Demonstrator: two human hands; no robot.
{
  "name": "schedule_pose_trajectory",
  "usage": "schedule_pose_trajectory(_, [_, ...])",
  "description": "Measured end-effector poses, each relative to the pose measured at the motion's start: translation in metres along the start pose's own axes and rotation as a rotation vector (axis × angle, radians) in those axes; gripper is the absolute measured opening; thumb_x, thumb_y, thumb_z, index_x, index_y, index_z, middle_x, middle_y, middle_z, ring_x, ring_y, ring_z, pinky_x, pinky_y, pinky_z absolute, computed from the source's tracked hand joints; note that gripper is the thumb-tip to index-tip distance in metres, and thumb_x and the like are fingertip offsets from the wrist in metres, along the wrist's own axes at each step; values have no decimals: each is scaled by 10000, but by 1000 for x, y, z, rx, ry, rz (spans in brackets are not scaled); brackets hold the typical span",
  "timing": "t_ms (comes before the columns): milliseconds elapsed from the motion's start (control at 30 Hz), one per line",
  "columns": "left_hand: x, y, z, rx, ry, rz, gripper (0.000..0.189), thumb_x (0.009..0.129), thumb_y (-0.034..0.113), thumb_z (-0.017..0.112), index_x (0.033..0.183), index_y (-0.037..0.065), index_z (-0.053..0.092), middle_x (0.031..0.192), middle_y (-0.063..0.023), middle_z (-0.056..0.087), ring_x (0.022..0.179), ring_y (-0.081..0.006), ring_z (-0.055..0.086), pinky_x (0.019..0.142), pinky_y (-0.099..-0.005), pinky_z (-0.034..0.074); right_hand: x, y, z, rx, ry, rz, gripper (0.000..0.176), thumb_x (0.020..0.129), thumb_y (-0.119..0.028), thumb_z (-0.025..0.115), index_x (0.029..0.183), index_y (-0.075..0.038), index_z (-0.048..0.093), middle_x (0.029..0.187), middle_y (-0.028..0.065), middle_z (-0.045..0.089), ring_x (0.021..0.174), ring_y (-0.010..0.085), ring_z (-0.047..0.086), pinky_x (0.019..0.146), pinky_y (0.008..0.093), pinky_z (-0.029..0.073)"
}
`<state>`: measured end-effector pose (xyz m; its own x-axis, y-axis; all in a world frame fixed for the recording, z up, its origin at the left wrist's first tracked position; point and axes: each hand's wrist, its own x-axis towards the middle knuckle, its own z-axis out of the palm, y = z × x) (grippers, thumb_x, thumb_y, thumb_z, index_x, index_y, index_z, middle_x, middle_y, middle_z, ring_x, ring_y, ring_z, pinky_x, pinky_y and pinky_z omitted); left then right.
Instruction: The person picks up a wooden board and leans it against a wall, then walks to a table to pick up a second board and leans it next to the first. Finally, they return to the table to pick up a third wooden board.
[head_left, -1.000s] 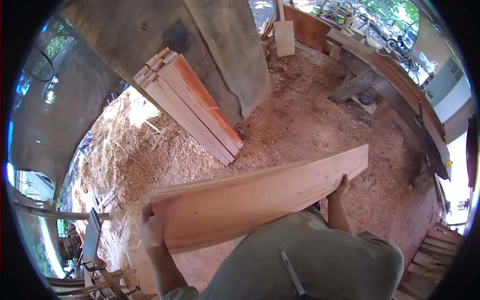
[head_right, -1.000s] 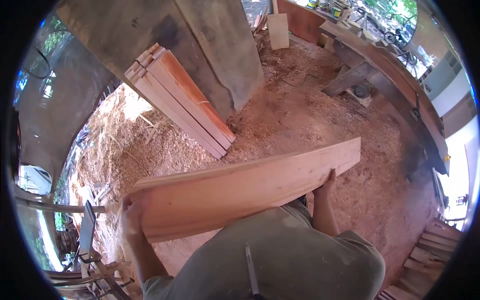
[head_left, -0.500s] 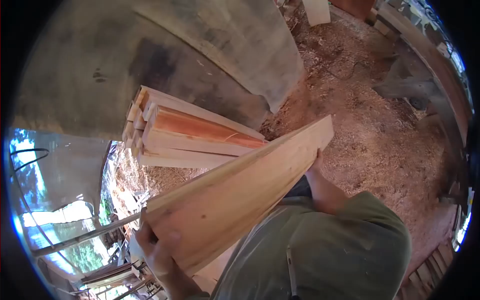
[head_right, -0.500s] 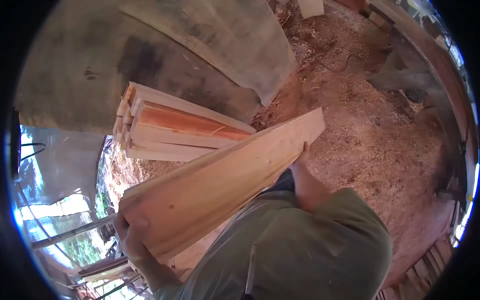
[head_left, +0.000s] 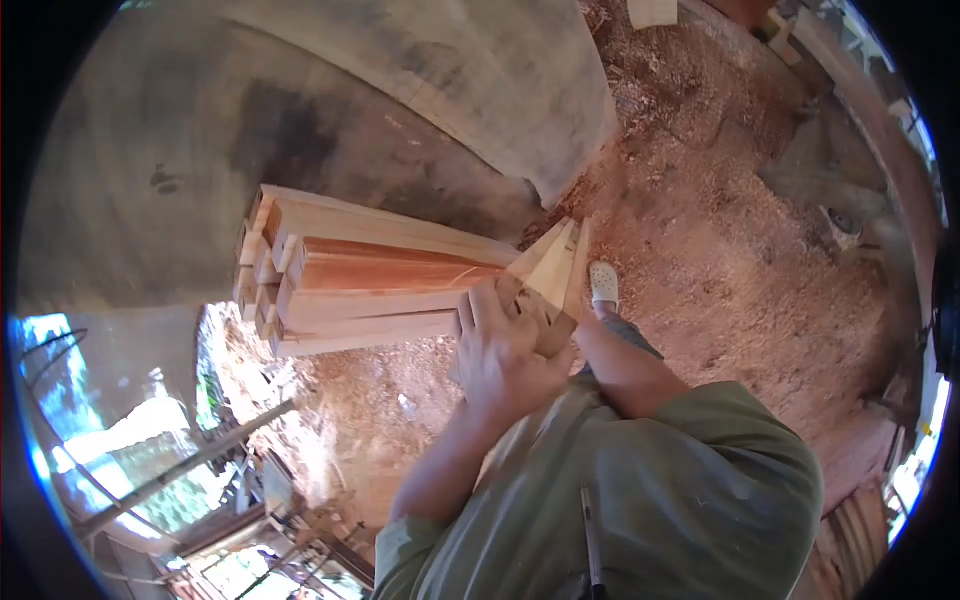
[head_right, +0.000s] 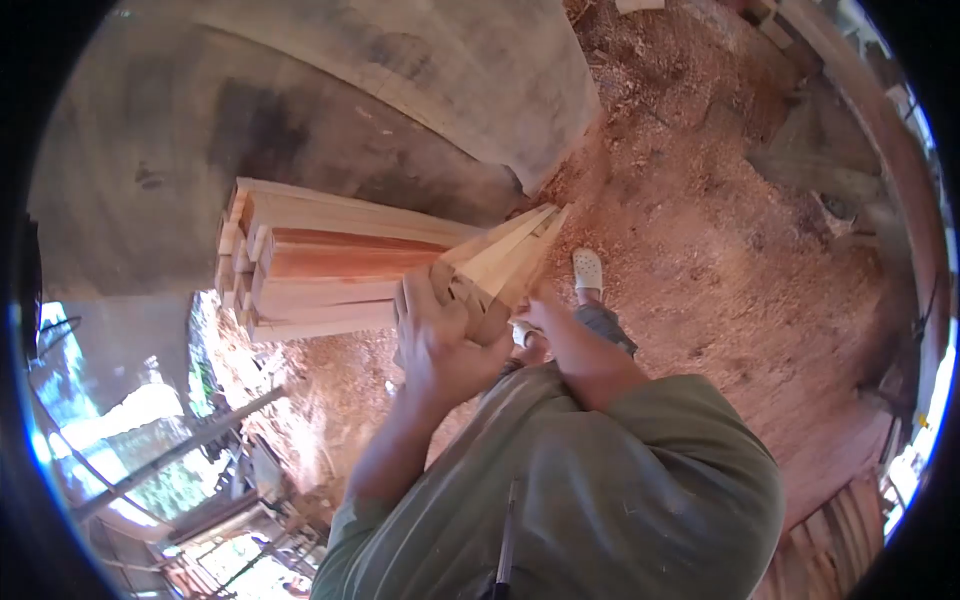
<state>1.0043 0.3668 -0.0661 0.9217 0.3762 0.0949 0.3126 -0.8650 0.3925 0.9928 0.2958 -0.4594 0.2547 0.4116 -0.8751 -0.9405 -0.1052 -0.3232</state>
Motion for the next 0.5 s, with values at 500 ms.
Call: schedule_pose_trajectory(500, [58,-81,-45,-381,18,84,515,627,279,767,1037,4,623,1232,-155,484,1144,-345,477,935,-407,417,-168,-306,100,-912,-917,-653,1132,502,110,795,1469,-55,230,1356,73,459,1212,214,469,998,348,409])
